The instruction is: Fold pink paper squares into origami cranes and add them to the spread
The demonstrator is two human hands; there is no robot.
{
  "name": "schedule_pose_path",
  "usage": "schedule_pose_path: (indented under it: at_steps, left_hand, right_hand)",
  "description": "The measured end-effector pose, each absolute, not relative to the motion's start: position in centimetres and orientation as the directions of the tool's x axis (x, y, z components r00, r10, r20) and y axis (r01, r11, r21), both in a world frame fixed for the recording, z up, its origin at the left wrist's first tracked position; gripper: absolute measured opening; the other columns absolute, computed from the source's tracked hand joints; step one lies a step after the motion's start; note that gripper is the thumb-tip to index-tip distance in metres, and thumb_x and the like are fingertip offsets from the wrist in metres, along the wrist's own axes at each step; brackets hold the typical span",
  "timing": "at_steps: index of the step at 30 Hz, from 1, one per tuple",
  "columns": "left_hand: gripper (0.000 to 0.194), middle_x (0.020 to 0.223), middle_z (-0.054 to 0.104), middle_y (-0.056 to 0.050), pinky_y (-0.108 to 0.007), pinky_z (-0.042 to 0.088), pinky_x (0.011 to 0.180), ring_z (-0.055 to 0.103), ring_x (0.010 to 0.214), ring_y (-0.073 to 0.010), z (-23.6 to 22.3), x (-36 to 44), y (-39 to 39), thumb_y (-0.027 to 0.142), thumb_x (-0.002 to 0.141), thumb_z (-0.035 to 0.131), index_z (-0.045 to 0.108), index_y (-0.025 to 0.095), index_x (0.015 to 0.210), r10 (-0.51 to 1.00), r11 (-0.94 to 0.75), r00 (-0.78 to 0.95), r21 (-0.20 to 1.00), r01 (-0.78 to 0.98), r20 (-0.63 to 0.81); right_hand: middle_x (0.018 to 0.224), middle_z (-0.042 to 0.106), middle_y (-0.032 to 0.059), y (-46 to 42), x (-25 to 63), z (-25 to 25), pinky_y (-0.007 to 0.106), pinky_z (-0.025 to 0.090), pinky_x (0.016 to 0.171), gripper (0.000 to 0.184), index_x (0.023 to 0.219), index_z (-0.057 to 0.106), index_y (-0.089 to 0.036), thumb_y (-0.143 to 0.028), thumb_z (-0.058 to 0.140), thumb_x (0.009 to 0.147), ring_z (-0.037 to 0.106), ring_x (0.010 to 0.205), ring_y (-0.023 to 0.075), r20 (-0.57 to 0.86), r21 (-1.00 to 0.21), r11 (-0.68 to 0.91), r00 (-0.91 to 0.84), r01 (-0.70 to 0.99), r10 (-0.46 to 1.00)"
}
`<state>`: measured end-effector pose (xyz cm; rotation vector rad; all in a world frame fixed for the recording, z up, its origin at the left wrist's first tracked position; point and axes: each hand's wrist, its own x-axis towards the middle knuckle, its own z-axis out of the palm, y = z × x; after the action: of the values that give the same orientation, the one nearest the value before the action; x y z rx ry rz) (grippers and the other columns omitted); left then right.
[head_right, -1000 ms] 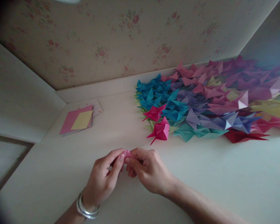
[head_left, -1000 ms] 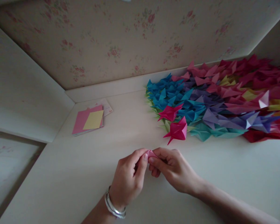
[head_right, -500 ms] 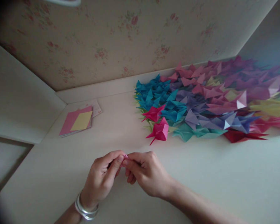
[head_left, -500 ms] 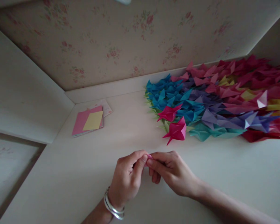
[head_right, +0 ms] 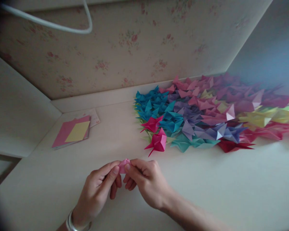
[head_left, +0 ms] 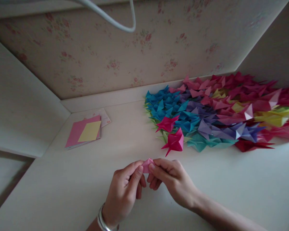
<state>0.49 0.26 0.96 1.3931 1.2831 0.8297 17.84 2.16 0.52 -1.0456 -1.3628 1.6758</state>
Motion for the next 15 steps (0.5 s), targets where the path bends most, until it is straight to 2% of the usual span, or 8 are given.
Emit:
schedule_pose_path:
  at_steps: [2,5,9,11,15]
  left_hand:
    - [0.035,0.063,0.059,0.001,-0.02,0.043,0.047,0.054,0.049,-0.0107,0.8,0.5,0.3,0.043,0.099,0.046,0.066,0.018,0.113,0.978,0.068,0.172,0.959,0.276,-0.119]
    - [0.033,0.072,0.064,0.0,-0.023,0.05,0.057,0.059,0.057,-0.0125,0.5,0.7,0.4,0.04,0.101,0.043,0.062,0.019,0.117,0.993,0.0,0.11,0.955,0.296,-0.034]
    - [0.038,0.076,0.069,-0.002,-0.026,0.055,0.059,0.064,0.059,-0.0146,0.4,1.3,0.3,0.043,0.102,0.038,0.052,0.019,0.128,0.999,0.037,0.029,0.978,0.207,-0.044]
    - [0.042,0.071,0.069,-0.001,-0.028,0.056,0.058,0.065,0.058,-0.0162,0.2,1.7,0.1,0.046,0.101,0.039,0.049,0.019,0.13,0.998,0.055,0.018,0.987,0.152,-0.059]
    - [0.037,0.066,0.068,-0.001,-0.028,0.055,0.055,0.064,0.056,-0.0174,0.0,2.3,-0.3,0.05,0.096,0.049,0.058,0.019,0.113,0.995,0.09,-0.039,0.995,0.03,-0.089]
  right_hand:
    - [0.069,0.069,0.0048,2.3,18.0,0.5,0.025,0.055,0.062,0.046,0.082,0.069,-0.015,-0.053,0.048,0.096,0.067,0.064,0.0155,-0.137,-0.985,-0.165,-0.379,-0.041,0.915]
    - [0.075,0.07,0.0058,2.9,18.5,0.6,0.027,0.056,0.063,0.046,0.096,0.069,-0.014,-0.055,0.048,0.096,0.068,0.066,0.0161,-0.167,-0.968,-0.218,-0.322,-0.127,0.932]
    - [0.075,0.07,0.0061,3.7,19.3,0.9,0.026,0.055,0.06,0.04,0.09,0.069,-0.014,-0.052,0.057,0.092,0.067,0.062,0.0153,-0.165,-0.967,-0.217,-0.329,-0.13,0.93]
    - [0.07,0.07,0.0047,3.7,19.7,0.9,0.027,0.055,0.061,0.036,0.094,0.07,-0.015,-0.049,0.061,0.091,0.067,0.064,0.0163,-0.147,-0.976,-0.192,-0.343,-0.1,0.928]
    - [0.075,0.07,0.0047,3.2,20.0,0.6,0.028,0.055,0.063,0.031,0.1,0.071,-0.017,-0.045,0.06,0.093,0.068,0.068,0.0174,-0.113,-0.983,-0.158,-0.373,-0.092,0.921]
